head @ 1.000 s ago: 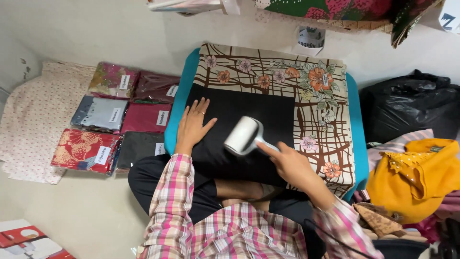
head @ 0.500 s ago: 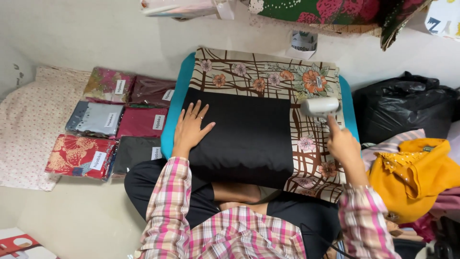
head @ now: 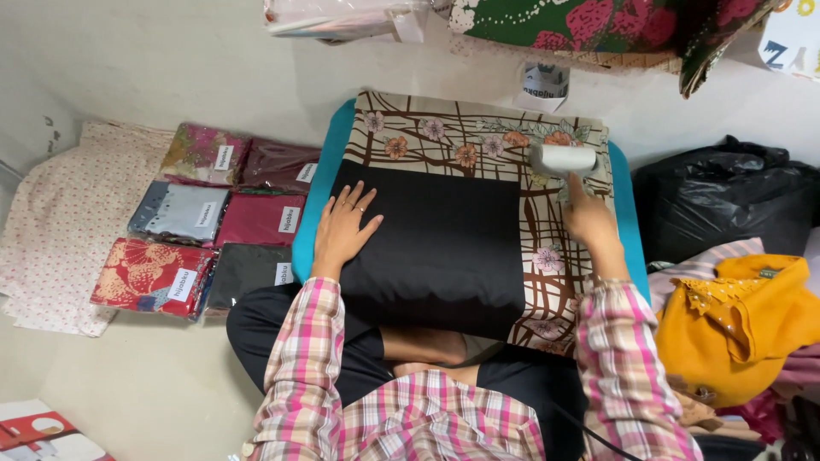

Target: The person uses a lint roller on a piece of black fabric and a floral patterned fabric placed on a teal table. They then fold the fabrics together and place the bundle into a clear plastic bag.

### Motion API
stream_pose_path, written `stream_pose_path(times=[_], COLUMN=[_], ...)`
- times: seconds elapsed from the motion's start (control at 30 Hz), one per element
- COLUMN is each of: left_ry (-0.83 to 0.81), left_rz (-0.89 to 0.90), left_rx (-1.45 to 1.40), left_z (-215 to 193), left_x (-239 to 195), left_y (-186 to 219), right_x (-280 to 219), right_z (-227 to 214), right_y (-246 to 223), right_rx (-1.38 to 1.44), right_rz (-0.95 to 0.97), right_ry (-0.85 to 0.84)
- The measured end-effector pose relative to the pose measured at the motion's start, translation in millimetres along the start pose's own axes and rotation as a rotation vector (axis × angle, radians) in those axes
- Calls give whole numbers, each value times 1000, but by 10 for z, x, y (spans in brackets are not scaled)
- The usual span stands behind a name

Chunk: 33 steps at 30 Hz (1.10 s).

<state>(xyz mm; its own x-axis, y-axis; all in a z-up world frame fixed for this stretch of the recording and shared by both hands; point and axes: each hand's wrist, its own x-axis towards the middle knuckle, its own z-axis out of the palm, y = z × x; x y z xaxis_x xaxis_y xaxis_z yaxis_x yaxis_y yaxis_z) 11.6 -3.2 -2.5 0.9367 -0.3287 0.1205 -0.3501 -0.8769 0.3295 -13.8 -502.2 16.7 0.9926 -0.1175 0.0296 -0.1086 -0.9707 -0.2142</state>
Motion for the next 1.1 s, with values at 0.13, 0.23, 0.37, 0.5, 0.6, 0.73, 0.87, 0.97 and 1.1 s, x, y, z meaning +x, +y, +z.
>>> stream_pose_path(times=[0.13, 0.23, 0.37, 0.5, 0.6, 0.73, 0.87, 0.97, 1.1], left_ry=[13, 12, 86, 129, 151, 137, 100, 98, 90], left_rz=[9, 16, 4, -18, 2, -30, -64, -68, -72], left_rx=[3, -13, -3, 11, 21, 41, 43, 49, 62], left_z=[-18, -43, -36, -46, 23, 112, 160, 167, 139], left_x=[-14, -20, -24, -33, -29, 20, 56, 63, 60], left_y=[14, 26, 89, 127, 78, 30, 1, -7, 14], right_x=[-825, -1456, -1974, -2053, -2080, -1386, -437, 41, -82], right_z=[-372, -704, -1005, -1376, -1594, -1912, -1693, -1699, -1787], right_y=[-310, -536, -517, -290, -31, 540, 1763, 1905, 1070], right_rx=[-19, -82, -257, -186, -80, 207, 234, 197, 242], right_rz=[141, 223, 306, 337, 149, -201, -16, 87, -119], right_ry=[-93, -197, -340, -159, 375, 693, 635, 664, 810])
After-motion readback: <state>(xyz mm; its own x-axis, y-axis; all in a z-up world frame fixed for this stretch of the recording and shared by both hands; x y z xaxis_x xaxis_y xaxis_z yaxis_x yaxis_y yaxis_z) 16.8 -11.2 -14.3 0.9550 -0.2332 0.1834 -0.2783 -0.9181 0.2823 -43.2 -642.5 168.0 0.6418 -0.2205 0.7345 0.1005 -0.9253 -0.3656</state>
